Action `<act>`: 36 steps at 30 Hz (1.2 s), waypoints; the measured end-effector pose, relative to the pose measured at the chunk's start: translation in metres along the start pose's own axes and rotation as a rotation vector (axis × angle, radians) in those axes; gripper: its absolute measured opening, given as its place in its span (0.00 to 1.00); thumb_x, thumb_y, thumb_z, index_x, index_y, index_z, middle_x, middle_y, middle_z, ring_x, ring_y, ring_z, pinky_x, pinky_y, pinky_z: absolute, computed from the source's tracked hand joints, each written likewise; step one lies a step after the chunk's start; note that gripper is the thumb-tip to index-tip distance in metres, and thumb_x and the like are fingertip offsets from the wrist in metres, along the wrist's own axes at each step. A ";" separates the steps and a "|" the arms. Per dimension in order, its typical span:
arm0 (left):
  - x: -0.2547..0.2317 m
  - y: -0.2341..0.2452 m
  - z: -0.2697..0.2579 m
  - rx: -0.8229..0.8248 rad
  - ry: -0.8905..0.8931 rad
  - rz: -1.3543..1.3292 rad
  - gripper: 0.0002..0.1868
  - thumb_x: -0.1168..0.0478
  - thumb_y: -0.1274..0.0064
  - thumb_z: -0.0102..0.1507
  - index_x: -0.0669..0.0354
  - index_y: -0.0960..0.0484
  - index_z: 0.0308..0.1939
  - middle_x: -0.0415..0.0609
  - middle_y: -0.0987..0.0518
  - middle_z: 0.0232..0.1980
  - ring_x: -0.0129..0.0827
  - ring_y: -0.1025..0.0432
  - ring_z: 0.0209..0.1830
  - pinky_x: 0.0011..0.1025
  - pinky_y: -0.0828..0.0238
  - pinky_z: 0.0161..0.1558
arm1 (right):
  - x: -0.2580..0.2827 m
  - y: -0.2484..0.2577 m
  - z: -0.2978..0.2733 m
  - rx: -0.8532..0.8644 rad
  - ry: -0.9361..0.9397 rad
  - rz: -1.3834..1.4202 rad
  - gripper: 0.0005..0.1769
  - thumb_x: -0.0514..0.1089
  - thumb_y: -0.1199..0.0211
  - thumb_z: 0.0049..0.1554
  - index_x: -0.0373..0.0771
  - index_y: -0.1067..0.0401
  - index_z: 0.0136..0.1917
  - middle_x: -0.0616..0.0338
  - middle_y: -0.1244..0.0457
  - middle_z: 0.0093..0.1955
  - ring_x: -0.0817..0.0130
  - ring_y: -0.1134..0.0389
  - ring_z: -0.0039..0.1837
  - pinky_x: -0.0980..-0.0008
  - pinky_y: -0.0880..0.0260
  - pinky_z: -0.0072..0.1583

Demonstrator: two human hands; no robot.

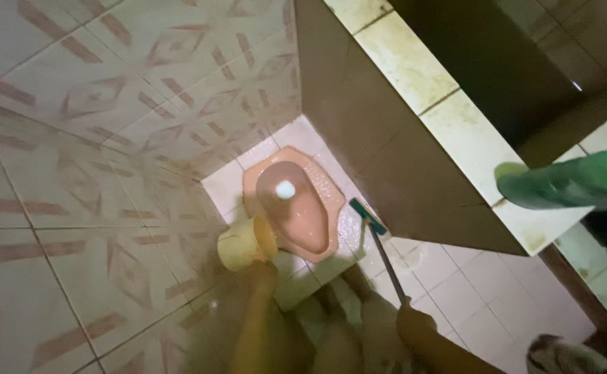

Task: The person pours water from a plastic cup into a squat toilet and scrubs the bowl with a long-handled brush. They then mop the surrounding tiled floor with a squeegee-style mop, repeatedly refilling the cup from a red bucket.

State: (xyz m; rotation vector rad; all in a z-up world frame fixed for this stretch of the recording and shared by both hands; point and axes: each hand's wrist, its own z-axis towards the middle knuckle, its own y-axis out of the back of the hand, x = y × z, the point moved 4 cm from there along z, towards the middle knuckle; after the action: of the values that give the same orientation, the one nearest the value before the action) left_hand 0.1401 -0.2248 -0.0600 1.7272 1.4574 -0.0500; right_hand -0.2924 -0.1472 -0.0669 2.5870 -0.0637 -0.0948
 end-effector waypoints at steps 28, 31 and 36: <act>-0.010 -0.025 -0.044 -0.013 -0.048 0.095 0.21 0.53 0.56 0.69 0.73 0.22 0.38 0.62 0.21 0.27 0.47 0.23 0.22 0.43 0.27 0.27 | 0.012 -0.002 0.016 -0.028 0.021 0.086 0.21 0.46 0.61 0.69 0.34 0.43 0.71 0.40 0.32 0.58 0.49 0.27 0.58 0.50 0.27 0.58; -0.007 -0.031 -0.060 -0.024 -0.032 0.093 0.21 0.53 0.56 0.69 0.73 0.22 0.38 0.62 0.20 0.27 0.47 0.23 0.22 0.44 0.27 0.27 | -0.017 -0.003 0.009 -0.020 0.025 0.052 0.21 0.46 0.60 0.69 0.34 0.42 0.70 0.40 0.32 0.58 0.48 0.27 0.58 0.49 0.27 0.58; -0.029 -0.063 -0.090 -0.033 -0.020 0.075 0.21 0.53 0.56 0.69 0.73 0.22 0.38 0.62 0.20 0.27 0.47 0.23 0.22 0.44 0.27 0.27 | -0.067 0.011 0.028 -0.049 0.123 0.031 0.20 0.46 0.59 0.68 0.35 0.40 0.68 0.41 0.32 0.58 0.48 0.27 0.58 0.49 0.27 0.58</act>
State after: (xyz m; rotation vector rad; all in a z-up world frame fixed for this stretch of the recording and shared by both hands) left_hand 0.0369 -0.1951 -0.0227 1.7487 1.3709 -0.0031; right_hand -0.3616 -0.1671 -0.0807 2.5359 -0.0551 0.0726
